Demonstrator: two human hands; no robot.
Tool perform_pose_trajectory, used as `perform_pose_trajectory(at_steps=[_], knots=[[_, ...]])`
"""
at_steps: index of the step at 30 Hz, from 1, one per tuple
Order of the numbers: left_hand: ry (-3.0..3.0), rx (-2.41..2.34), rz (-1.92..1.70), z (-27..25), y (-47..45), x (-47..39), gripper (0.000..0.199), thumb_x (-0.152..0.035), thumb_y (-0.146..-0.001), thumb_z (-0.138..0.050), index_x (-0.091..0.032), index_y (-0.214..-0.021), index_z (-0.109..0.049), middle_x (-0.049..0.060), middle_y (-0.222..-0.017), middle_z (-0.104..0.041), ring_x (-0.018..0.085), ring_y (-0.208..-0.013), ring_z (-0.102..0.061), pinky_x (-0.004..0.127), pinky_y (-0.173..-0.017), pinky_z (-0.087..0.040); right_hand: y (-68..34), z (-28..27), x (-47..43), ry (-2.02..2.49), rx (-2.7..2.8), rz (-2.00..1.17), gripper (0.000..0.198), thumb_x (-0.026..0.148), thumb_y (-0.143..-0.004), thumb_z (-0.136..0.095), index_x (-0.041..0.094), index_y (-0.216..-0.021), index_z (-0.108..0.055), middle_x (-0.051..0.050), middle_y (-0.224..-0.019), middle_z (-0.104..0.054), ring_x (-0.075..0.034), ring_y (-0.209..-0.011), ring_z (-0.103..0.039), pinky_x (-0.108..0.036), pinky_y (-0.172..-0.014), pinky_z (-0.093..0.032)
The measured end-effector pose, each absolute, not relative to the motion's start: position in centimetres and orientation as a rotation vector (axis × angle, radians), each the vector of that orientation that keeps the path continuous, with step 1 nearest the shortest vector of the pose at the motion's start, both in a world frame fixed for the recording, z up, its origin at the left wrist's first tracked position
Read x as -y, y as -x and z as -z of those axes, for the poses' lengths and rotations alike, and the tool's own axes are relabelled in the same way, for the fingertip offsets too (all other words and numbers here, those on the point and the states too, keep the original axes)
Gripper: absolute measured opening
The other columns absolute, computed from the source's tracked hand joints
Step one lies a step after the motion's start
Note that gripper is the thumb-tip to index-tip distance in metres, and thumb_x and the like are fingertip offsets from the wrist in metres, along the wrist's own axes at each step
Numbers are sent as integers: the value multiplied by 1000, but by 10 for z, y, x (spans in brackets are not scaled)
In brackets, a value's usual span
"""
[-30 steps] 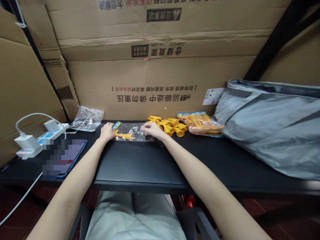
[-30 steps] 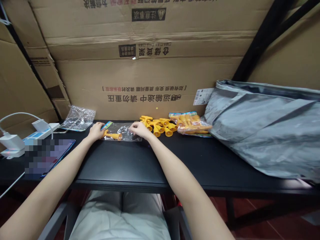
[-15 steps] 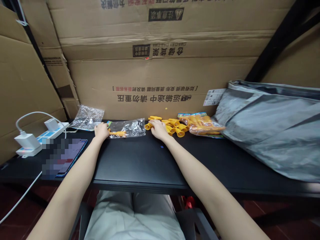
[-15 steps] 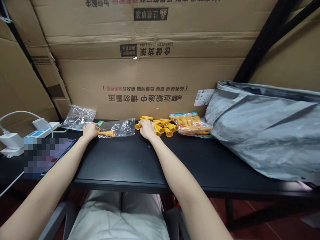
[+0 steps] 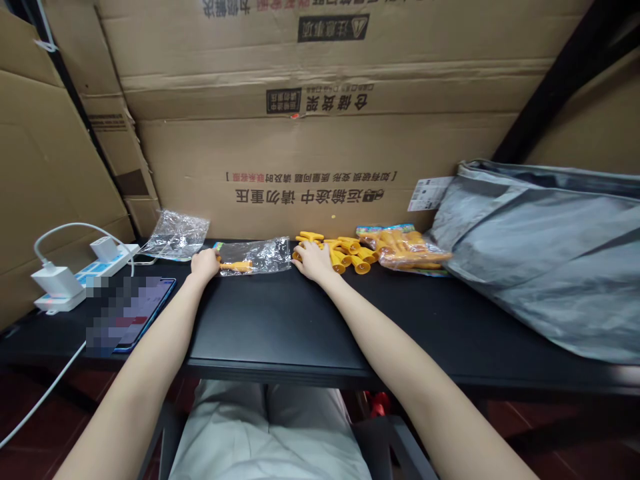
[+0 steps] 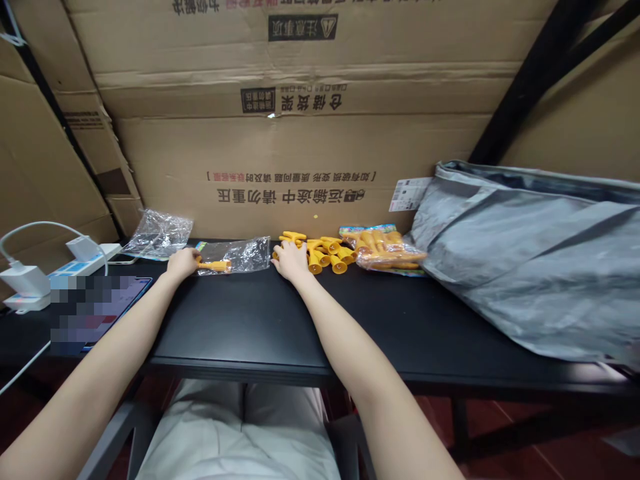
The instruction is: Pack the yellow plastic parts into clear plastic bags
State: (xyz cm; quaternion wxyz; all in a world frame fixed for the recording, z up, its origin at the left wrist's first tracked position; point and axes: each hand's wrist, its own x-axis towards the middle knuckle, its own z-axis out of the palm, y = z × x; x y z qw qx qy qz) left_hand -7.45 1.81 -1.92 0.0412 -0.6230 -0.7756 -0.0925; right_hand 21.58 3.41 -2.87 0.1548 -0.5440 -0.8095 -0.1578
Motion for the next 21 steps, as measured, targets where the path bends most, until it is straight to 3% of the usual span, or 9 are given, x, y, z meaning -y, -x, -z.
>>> perform_pose_trajectory(at_steps=[13, 21], knots=[[1912, 2387, 297, 19, 73, -16, 35, -21, -83, -48, -22, -113, -65, 11, -115, -65, 25, -108, -60, 34, -90, -46, -215, 26, -32, 1612, 2307, 533, 33, 24, -91, -37, 15, -106, -65, -16, -110, -61, -28, -106, -47, -49, -95, -26], [1910, 2383, 308, 20, 73, -16, 35, -20, -83, -47, -21, -112, -65, 11, -115, -65, 26, -107, -60, 35, -90, -45, -208, 27, -32, 1586, 2342, 537, 32, 32, -89, -43, 20, -108, -65, -16, -108, -64, -32, -111, -45, -60, -99, -20]])
